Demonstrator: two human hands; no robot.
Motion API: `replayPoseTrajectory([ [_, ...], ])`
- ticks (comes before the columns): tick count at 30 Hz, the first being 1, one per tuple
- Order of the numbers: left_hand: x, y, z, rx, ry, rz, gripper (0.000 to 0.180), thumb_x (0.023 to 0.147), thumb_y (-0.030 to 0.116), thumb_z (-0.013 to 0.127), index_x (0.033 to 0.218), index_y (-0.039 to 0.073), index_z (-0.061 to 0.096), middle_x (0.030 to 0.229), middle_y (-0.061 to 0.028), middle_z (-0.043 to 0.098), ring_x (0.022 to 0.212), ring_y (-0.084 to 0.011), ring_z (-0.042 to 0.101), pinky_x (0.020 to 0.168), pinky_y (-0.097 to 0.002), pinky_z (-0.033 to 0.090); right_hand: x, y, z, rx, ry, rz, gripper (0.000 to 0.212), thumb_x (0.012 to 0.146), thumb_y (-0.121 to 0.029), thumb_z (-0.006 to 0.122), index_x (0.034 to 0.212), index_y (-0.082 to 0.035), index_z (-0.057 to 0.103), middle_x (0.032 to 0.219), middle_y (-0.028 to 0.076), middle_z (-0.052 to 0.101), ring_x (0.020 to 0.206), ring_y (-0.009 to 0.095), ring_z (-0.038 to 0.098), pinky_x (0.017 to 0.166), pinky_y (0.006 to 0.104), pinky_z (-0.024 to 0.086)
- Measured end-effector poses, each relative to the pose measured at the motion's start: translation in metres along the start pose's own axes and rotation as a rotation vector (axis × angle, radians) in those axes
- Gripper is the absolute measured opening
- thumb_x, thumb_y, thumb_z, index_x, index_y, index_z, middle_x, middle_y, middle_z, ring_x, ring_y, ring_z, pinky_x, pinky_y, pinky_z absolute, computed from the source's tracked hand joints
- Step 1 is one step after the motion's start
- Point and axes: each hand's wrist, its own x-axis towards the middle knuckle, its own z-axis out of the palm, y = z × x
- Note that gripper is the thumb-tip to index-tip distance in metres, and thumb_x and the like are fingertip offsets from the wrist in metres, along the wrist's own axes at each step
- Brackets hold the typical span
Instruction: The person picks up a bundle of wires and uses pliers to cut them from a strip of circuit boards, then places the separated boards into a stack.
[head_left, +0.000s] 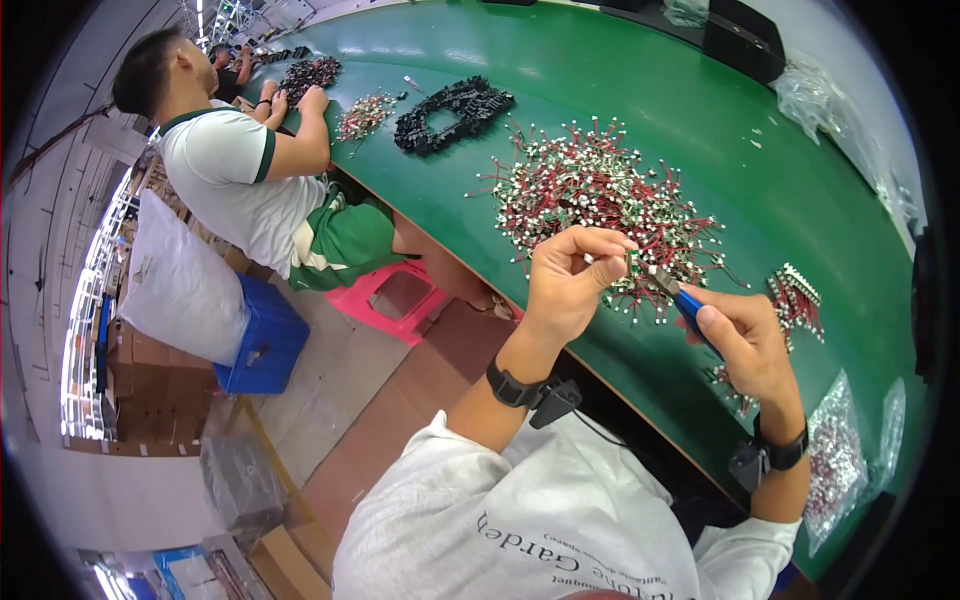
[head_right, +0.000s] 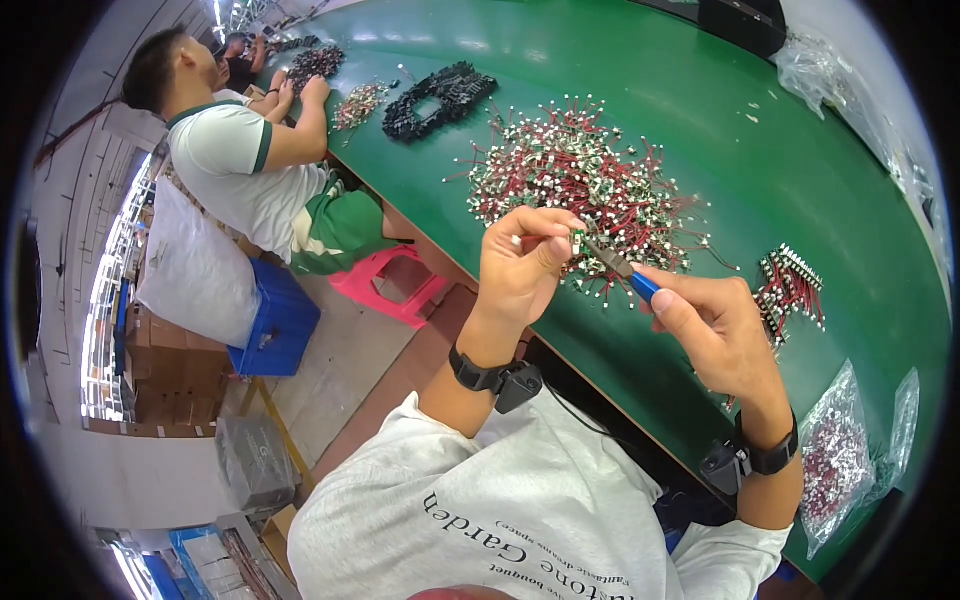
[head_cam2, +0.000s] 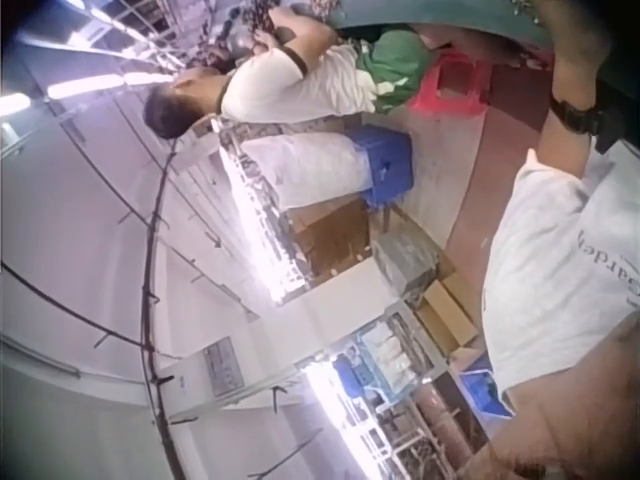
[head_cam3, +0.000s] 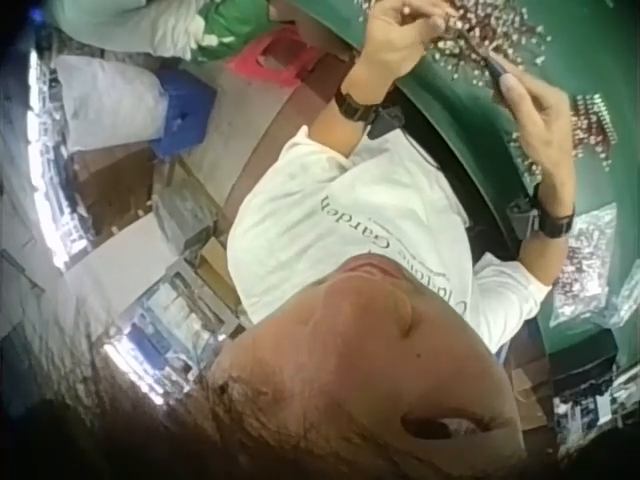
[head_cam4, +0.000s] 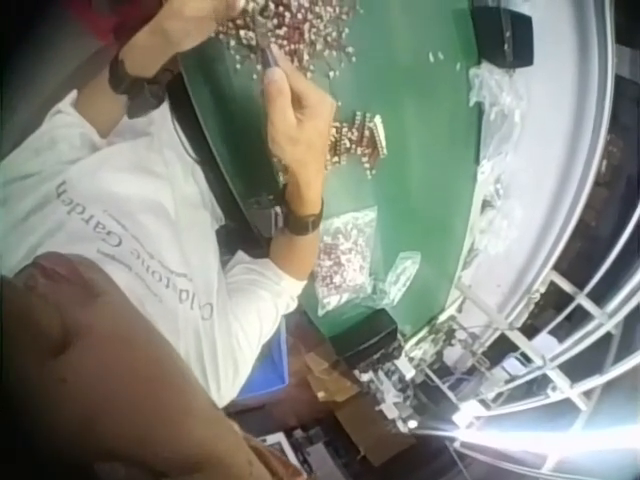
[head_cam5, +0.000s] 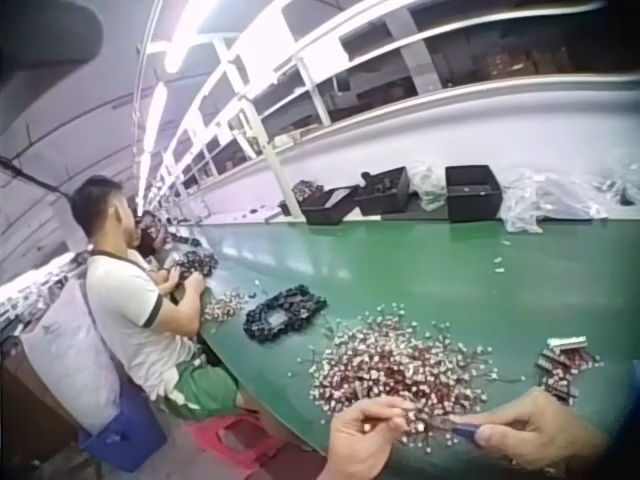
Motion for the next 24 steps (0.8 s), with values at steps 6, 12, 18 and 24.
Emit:
replayPoseTrajectory([
  [6, 0.004, 0.004, 0.001, 0.196, 0.142, -0.021, 0.016, 0.084, 0.001, 0.071, 0.098, -0.002, 0.065, 0.097, -0.013, 0.067, 0.083, -0.0138, 0.064, 0.072, -0.0237, 0.052, 0.007, 0.009, -0.001, -0.137, 0.201, -0.126, 0.033, 0.092, -0.016, 0.056, 0.119, 0.002, 0.063, 0.079, 0.009, 0.067, 0.071, 0.012, 0.059, 0.065, 0.0275, 0.047],
  [12, 0.023, 0.008, 0.011, 0.837, 0.159, 0.167, 0.022, 0.081, 0.004, 0.073, 0.1, -0.003, 0.067, 0.084, -0.0083, 0.069, 0.071, -0.0092, 0.062, 0.062, -0.0215, 0.049, 0.014, 0.026, -0.013, -1.008, 0.505, -0.252, 0.033, 0.085, -0.017, 0.064, 0.117, -0.006, 0.064, 0.095, 0.018, 0.06, 0.082, 0.034, 0.06, 0.071, 0.0397, 0.049],
  [18, 0.061, 0.007, 0.027, 1.362, 0.02, 0.159, 0.037, 0.075, 0.015, 0.076, 0.106, -0.002, 0.064, 0.071, -0.0149, 0.068, 0.058, -0.027, 0.064, 0.059, -0.0347, 0.051, 0.001, 0.001, -0.026, -0.909, 0.538, -0.136, 0.034, 0.089, -0.016, 0.062, 0.122, -0.007, 0.061, 0.1, 0.016, 0.061, 0.086, 0.032, 0.061, 0.076, 0.0363, 0.048],
  [24, 0.064, -0.005, 0.048, 1.609, 0.033, 0.347, 0.06, 0.067, 0.019, 0.083, 0.118, -0.001, 0.059, 0.075, -0.0084, 0.065, 0.055, -0.0165, 0.057, 0.056, -0.0285, 0.047, -0.013, -0.018, -0.048, -0.829, 0.643, -0.209, 0.03, 0.088, -0.018, 0.062, 0.116, -0.008, 0.064, 0.094, 0.014, 0.063, 0.079, 0.031, 0.061, 0.07, 0.0354, 0.048],
])
